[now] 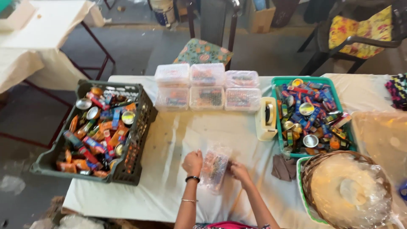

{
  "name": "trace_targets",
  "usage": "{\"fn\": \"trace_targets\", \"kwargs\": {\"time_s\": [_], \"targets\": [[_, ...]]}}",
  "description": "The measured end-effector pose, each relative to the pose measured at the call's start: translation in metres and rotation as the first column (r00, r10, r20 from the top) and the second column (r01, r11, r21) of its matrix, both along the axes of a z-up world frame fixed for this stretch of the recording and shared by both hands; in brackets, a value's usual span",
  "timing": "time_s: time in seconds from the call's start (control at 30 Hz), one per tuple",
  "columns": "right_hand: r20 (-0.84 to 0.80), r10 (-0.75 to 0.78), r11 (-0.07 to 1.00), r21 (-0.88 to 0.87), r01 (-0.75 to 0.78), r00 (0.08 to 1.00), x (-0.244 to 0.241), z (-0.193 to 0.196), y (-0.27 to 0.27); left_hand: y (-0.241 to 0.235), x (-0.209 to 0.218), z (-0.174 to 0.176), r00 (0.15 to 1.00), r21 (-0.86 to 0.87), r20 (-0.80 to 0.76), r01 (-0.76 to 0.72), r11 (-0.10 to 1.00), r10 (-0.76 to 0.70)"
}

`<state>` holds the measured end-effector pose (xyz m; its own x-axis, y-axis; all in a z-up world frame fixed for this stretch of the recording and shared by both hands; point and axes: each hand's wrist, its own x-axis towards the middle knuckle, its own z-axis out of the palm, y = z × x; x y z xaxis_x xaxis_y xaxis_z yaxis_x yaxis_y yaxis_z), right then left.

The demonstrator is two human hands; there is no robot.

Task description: The person wraps a stack of items in bubble wrap, secures it with tape, and trims the excess with scissors. They then pick up a small chocolate bar, unwrap it, and place it on the table.

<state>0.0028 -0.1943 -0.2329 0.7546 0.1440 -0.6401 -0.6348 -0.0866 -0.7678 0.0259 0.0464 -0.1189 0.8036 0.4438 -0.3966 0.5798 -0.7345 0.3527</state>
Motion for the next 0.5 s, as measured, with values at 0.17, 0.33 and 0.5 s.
{"fn": "trace_targets", "kwargs": {"time_s": [0.17,0.33,0.5], "targets": [[-0.078,-0.049,0.982,0.181,0.063,0.996,0.016,0.019,0.020,-0.027,-0.003,-0.057,0.914,-0.358,0.361,-0.049,0.932,0.186],[0.148,-0.141,0.984,0.127,0.123,0.979,0.018,0.124,0.020,-0.047,-0.015,0.062,0.773,-0.575,0.475,-0.090,0.813,0.421],[0.470,-0.115,0.987,-0.043,0.152,0.875,0.011,0.181,0.021,-0.057,-0.015,0.120,0.763,-0.636,0.408,-0.157,0.756,0.501]]}}
